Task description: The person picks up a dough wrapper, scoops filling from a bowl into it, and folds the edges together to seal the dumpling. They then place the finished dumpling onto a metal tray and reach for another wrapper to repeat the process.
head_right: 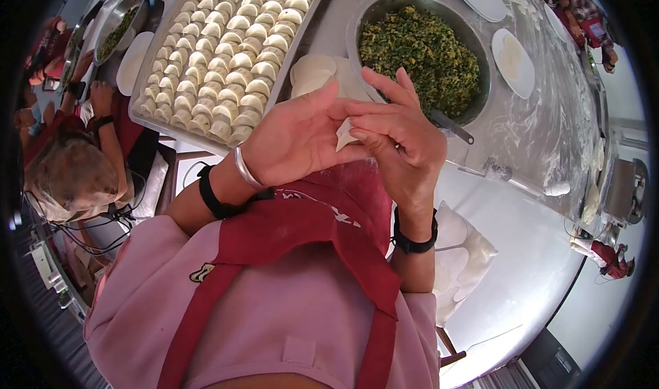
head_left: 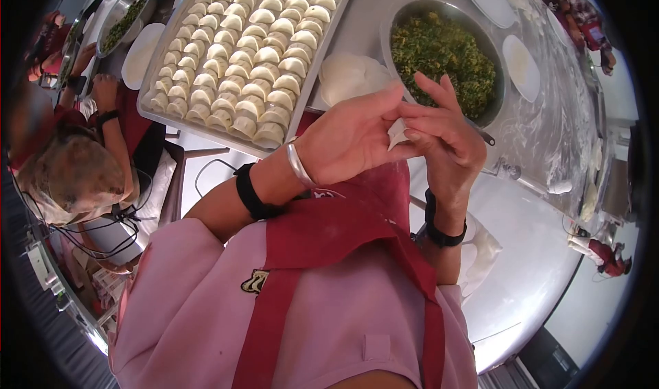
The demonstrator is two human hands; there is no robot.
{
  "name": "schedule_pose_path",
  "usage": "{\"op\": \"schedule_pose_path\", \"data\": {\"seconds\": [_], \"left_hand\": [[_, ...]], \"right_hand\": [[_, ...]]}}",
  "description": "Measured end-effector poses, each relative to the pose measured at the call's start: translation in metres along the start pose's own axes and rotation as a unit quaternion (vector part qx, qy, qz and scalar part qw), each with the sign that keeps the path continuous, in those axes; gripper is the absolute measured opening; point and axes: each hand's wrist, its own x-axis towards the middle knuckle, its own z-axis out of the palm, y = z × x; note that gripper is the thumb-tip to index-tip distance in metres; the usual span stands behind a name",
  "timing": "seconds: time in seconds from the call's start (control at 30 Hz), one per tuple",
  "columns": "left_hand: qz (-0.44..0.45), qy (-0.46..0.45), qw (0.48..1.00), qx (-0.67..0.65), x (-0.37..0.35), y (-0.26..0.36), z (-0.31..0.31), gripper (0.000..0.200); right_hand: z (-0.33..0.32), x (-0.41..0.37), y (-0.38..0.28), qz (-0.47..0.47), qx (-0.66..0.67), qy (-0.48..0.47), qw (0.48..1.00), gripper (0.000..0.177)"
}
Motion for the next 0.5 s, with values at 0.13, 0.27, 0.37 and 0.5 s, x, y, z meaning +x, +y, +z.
{"op": "schedule_pose_path", "data": {"seconds": [0.13,0.27,0.37,0.5], "left_hand": [[0.0,0.028,0.999,0.021,0.0,-0.001,0.004,0.049],[0.032,-0.006,0.995,0.092,-0.001,-0.004,0.002,0.048],[0.143,0.022,0.933,0.328,-0.005,-0.01,0.012,0.042],[0.168,0.059,0.929,0.324,-0.009,-0.013,0.006,0.037]], "right_hand": [[0.003,-0.002,-0.001,0.011,-0.013,0.011,1.0,0.012],[0.007,0.0,-0.006,0.008,-0.016,0.049,0.999,0.012],[0.016,0.001,-0.008,0.032,-0.004,0.14,0.99,0.013],[0.034,0.007,-0.016,0.045,-0.01,0.197,0.979,0.012]]}}
